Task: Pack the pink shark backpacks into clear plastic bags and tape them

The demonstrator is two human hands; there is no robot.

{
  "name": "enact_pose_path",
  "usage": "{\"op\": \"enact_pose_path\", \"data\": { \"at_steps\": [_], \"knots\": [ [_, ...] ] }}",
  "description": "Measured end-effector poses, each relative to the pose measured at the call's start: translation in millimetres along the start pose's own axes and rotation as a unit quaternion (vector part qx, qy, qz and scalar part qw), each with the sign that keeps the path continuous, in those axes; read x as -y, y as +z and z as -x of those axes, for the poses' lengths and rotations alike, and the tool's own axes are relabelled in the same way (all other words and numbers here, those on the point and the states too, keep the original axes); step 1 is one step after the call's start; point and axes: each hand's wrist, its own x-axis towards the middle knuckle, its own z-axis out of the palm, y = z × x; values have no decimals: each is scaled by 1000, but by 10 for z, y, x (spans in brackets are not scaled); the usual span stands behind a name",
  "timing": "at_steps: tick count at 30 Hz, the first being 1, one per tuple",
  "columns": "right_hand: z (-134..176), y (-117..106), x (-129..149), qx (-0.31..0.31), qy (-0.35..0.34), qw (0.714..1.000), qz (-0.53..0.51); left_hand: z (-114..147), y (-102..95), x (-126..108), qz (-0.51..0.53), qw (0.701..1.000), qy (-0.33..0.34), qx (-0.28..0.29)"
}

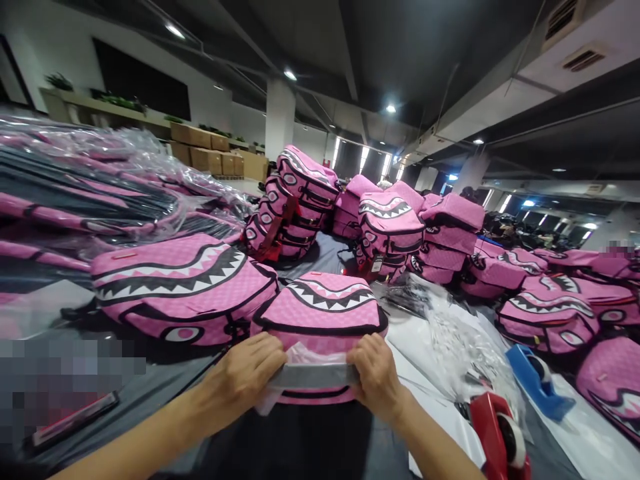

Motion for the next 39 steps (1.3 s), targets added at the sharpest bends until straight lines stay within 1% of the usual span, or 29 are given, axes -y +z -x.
{"op": "enact_pose_path", "data": {
  "at_steps": [2,3,4,5,6,8,10,11,12,13,16,18,19,21,23,24,25,27,28,30,32,33,35,37,39],
  "knots": [
    [17,13,-53,-48,18,998,29,48,-36,-21,51,995,-10,86],
    [22,18,-61,-53,20,998,34,74,-52,-17,66,991,-14,115],
    [27,23,-54,-41,15,999,30,101,-63,-3,71,989,-16,133],
    [31,28,-37,-17,8,1000,19,127,-67,20,69,989,-12,133],
    [38,32,-12,13,4,1000,4,152,-64,50,64,991,-4,117],
    [59,34,42,69,1,997,-24,193,-36,106,40,997,10,64],
    [95,24,69,102,-9,994,-41,221,3,127,10,1000,24,-2],
    [119,14,65,113,-19,992,-45,232,19,114,-3,999,30,-22],
    [146,0,51,121,-29,991,-48,243,31,84,-9,999,36,-25],
    [178,-15,28,127,-35,990,-52,257,37,36,-8,999,38,-15],
    [299,-30,-44,136,-44,988,-57,338,53,-172,13,998,5,59],
    [403,24,-42,116,-50,991,-38,427,94,-304,13,997,-12,72],
    [460,77,-18,89,-46,995,-18,476,129,-352,7,998,-15,64],
    [585,220,70,17,-3,1000,26,568,221,-407,-5,1000,-21,21],
    [725,381,189,-48,56,996,50,657,334,-438,-21,998,-49,-23],
    [801,454,251,-61,73,994,52,708,395,-462,-29,997,-67,-34],
    [883,514,311,-57,77,994,48,767,458,-499,-37,995,-86,-40],
    [1058,591,421,-16,73,997,33,927,588,-624,-47,991,-123,-37],
    [1148,605,467,13,74,997,21,1028,652,-710,-49,988,-145,-26],
    [1313,595,534,65,82,994,-13,1252,754,-902,-49,981,-189,-12],
    [1425,549,561,100,87,990,-41,1455,791,-1071,-38,974,-221,-4],
    [1452,522,560,110,85,989,-45,1530,777,-1129,-28,974,-226,0],
    [1445,479,536,124,85,988,-30,1605,694,-1172,-8,977,-211,12],
    [1382,463,503,151,88,985,-1,1583,588,-1117,9,981,-189,35],
    [1297,461,479,202,95,975,20,1495,519,-1006,24,982,-179,58]
  ]
}}
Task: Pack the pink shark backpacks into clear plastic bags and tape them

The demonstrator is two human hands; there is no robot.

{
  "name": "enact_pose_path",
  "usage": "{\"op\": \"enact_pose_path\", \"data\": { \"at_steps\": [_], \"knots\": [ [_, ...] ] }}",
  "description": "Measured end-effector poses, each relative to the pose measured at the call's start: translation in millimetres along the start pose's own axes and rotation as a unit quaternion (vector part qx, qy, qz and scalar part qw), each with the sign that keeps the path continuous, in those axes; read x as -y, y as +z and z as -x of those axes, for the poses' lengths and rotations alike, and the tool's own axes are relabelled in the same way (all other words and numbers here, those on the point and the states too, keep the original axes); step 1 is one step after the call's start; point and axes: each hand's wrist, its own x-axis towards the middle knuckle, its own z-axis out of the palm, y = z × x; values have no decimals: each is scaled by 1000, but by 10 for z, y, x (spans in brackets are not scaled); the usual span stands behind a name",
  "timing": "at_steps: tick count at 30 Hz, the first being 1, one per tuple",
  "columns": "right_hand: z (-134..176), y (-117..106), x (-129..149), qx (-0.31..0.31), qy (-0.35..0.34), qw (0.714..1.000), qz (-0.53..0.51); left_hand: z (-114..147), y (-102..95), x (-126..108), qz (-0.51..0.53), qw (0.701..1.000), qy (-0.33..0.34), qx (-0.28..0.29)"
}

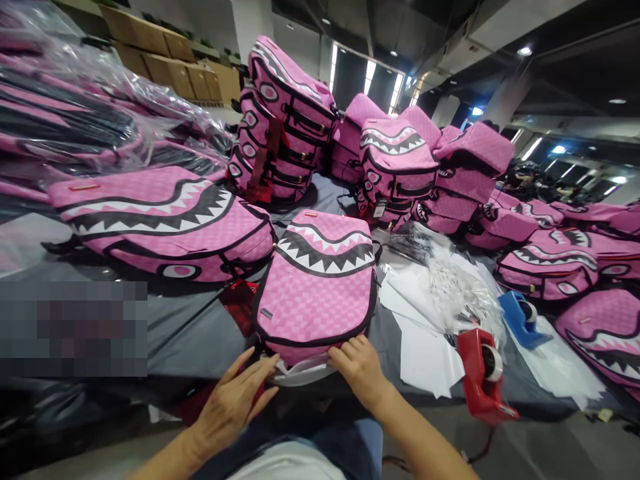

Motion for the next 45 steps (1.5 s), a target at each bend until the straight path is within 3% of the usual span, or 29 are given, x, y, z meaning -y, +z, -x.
{"op": "enact_pose_path", "data": {
  "at_steps": [3,5,8,11,14,16,19,22,28,37,42,45],
  "knots": [
    [-94,-57,18,68,14,997,25,-191,-42,85,12,999,6,36],
    [-119,-101,40,82,4,996,45,-259,-45,116,17,998,3,53],
    [-104,-151,63,22,-24,997,70,-244,-66,171,42,997,-6,71],
    [-62,-162,45,-62,-15,996,62,-196,-100,270,51,998,22,20],
    [-53,-140,-31,-40,-35,999,2,-273,-148,376,48,995,86,-17],
    [-81,-126,-104,16,-68,997,-24,-408,-189,428,86,983,156,44],
    [-163,-146,-207,91,-100,991,3,-629,-235,477,144,946,228,178],
    [-264,-241,-258,147,-149,977,28,-734,-221,531,147,928,261,223],
    [-485,-446,-237,212,-253,944,17,-728,-119,638,92,923,292,235],
    [-746,-424,-242,316,-326,890,49,-806,-255,488,135,878,413,201],
    [-514,-449,-297,281,-310,907,45,-506,-221,537,103,907,386,133],
    [-194,-344,-249,185,-254,948,51,-353,-228,508,88,929,345,100]
  ]
}}
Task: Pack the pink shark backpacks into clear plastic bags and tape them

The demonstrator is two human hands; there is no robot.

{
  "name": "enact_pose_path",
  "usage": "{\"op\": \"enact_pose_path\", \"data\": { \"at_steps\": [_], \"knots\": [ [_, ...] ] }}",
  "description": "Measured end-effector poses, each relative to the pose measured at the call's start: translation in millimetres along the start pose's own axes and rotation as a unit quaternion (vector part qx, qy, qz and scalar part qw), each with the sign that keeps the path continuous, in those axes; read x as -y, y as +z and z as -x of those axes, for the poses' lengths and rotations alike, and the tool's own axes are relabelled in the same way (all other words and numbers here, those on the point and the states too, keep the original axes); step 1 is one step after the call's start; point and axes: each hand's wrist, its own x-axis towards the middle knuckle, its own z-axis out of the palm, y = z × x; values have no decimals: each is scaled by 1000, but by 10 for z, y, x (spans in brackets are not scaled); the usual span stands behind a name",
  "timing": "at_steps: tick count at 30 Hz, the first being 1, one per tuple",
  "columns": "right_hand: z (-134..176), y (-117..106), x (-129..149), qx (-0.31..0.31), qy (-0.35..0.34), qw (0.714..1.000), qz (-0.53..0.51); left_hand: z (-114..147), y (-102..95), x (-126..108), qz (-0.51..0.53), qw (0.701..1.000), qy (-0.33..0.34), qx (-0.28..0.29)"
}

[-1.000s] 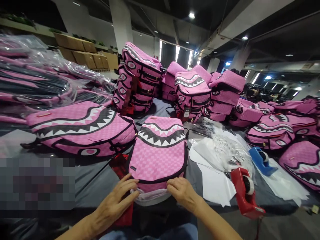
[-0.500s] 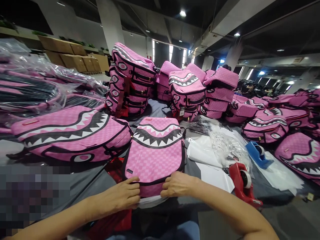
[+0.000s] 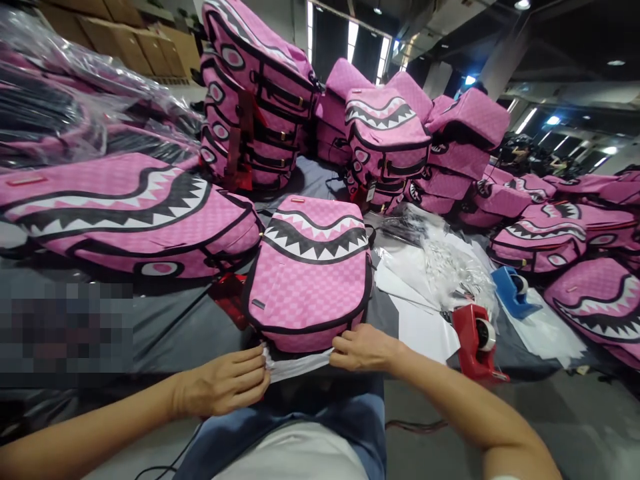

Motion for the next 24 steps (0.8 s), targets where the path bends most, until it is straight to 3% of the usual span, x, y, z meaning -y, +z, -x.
{"op": "enact_pose_path", "data": {
  "at_steps": [4,7,8,10,12,14,19,21,23,24],
  "knots": [
    [125,411,481,-158,147,976,31,-122,37,-123,0,998,-59,-1],
    [114,658,880,-211,294,931,-51,-359,163,-166,26,992,-119,-29],
    [104,701,990,-228,358,899,-105,-444,220,-172,36,987,-155,-16],
    [78,720,1141,-278,493,793,-225,-592,325,-171,81,961,-256,65],
    [39,674,1181,-333,586,659,-334,-695,386,-150,172,903,-350,180],
    [-27,607,1120,-362,615,563,-416,-750,394,-109,278,832,-406,258],
    [-286,563,825,-399,645,433,-488,-755,348,-49,490,683,-462,282],
    [-393,625,766,-432,643,356,-523,-751,348,-66,493,662,-491,278],
    [-485,718,757,-454,621,276,-576,-761,356,-89,479,666,-502,273],
    [-519,767,763,-459,611,250,-595,-769,361,-100,475,671,-501,272]
  ]
}}
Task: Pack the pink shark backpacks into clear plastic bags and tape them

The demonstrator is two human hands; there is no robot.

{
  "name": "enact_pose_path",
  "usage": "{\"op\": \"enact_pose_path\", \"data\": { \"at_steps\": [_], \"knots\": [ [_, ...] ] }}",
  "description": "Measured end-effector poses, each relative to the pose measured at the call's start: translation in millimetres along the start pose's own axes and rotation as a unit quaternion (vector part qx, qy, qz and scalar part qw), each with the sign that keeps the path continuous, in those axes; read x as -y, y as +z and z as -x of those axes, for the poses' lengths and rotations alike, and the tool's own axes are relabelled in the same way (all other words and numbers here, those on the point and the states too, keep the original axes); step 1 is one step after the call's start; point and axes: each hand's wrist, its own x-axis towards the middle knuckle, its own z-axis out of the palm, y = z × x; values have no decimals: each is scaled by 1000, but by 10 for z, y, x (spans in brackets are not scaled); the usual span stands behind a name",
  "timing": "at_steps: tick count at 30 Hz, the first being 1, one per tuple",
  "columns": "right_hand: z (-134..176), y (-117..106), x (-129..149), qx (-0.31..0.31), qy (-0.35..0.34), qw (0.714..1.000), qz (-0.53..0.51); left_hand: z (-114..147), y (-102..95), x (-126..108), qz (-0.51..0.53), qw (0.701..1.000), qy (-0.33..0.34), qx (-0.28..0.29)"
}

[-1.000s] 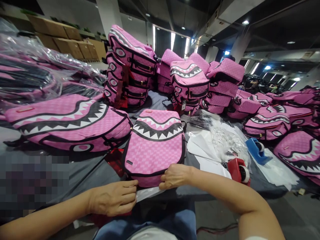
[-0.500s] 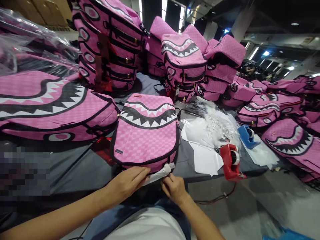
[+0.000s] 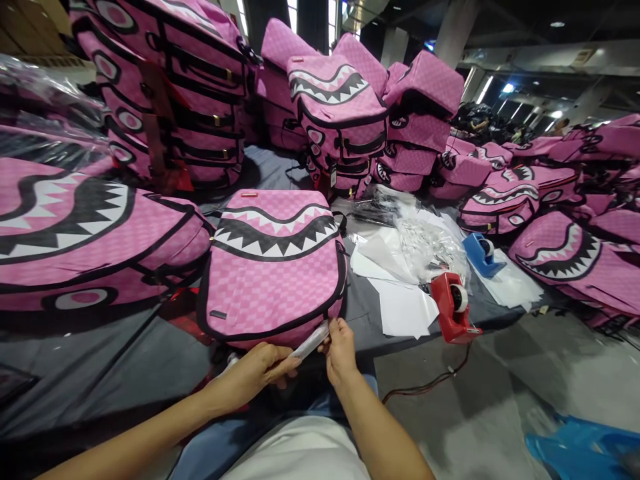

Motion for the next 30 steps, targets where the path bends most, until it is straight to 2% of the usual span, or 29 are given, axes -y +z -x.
{"op": "enact_pose_path", "data": {
  "at_steps": [2,4,7,9,10,12,13,14,15,16,18,21,23,25,27,28,30],
  "knots": [
    [-21,9,-74,-13,-20,1000,19,-9,24,-7,-25,1000,11,-11],
    [-36,-43,-61,-43,-112,984,133,-22,53,7,-81,996,26,-37],
    [-27,-201,148,-76,-232,930,276,-58,129,77,-191,976,40,-95],
    [0,-286,342,-48,-318,882,345,-91,194,139,-245,958,66,-134],
    [13,-303,427,9,-378,839,392,-104,220,173,-264,947,95,-155],
    [17,-286,539,179,-484,712,476,-104,236,253,-292,916,187,-201],
    [5,-259,564,258,-513,650,498,-83,217,309,-306,892,244,-226],
    [-16,-230,572,309,-530,601,512,-47,179,379,-324,863,299,-247],
    [-44,-203,568,332,-542,571,520,3,123,467,-344,833,344,-263],
    [-75,-184,558,334,-548,559,525,64,54,573,-366,809,370,-274],
    [-131,-171,530,332,-556,553,524,189,-93,818,-406,776,380,-298],
    [-171,-188,480,324,-569,540,530,301,-228,1139,-441,760,341,-334],
    [-178,-199,438,302,-577,533,541,312,-233,1209,-445,757,325,-351],
    [-186,-209,399,281,-577,533,551,306,-193,1113,-438,756,316,-371],
    [-203,-224,377,271,-574,537,556,299,-134,870,-415,768,308,-378],
    [-216,-234,374,271,-573,539,554,291,-104,713,-395,787,302,-366],
    [-248,-258,374,276,-571,548,545,244,-48,386,-336,847,272,-309]
  ]
}}
